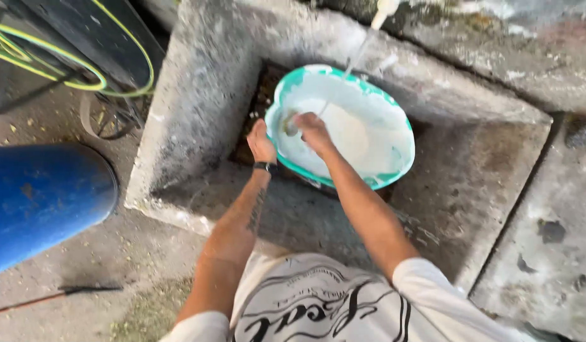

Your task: Washing a white bucket in an outdoor concrete sink using a brush and a sponge.

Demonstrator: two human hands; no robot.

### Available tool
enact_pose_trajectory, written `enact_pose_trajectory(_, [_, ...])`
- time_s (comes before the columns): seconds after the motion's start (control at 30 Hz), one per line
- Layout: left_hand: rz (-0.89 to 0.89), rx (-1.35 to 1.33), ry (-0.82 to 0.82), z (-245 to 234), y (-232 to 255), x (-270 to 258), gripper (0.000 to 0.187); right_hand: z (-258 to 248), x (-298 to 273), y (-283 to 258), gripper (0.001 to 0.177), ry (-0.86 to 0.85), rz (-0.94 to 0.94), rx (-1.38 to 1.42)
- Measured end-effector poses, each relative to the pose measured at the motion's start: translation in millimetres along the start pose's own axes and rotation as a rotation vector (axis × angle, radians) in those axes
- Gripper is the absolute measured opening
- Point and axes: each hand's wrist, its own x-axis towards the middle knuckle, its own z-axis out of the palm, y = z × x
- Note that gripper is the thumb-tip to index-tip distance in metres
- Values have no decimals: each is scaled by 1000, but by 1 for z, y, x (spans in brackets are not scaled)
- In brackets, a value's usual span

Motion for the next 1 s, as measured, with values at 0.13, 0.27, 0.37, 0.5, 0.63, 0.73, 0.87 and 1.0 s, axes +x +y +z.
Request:
enact_pose_trajectory(0.13, [-95, -166, -23, -1, 3, -5, 40, -34, 16, -31, 50, 285, 488, 660])
enact_pose_trajectory(0.27, [-80, -141, -34, -2, 42, -9, 39, 33, 16, 38, 51, 212, 25, 118])
enact_pose_trajectory(0.37, [3, 78, -54, -9, 38, -10, 54, -13, -13, -69, 48, -85, 400, 311])
enact_pose_trajectory(0.5, [31, 67, -72, -5, 68, -16, 59, -17, -3, -41, 44, -10, 206, 623])
enact_pose_trajectory(0.63, [3, 41, -90, -8, 71, -20, 58, -13, 16, 25, 40, 63, -82, -5])
enact_pose_trajectory(0.73, [53, 83, -76, -9, 70, -15, 59, -25, 27, 47, 48, 69, -91, -454])
enact_pose_trajectory(0.87, [73, 93, -43, -6, 59, -18, 63, -22, 22, 70, 49, -134, 221, -726])
enact_pose_trajectory(1.0, [30, 68, -60, -7, 71, -21, 62, 1, 9, 42, 44, -367, 141, -793])
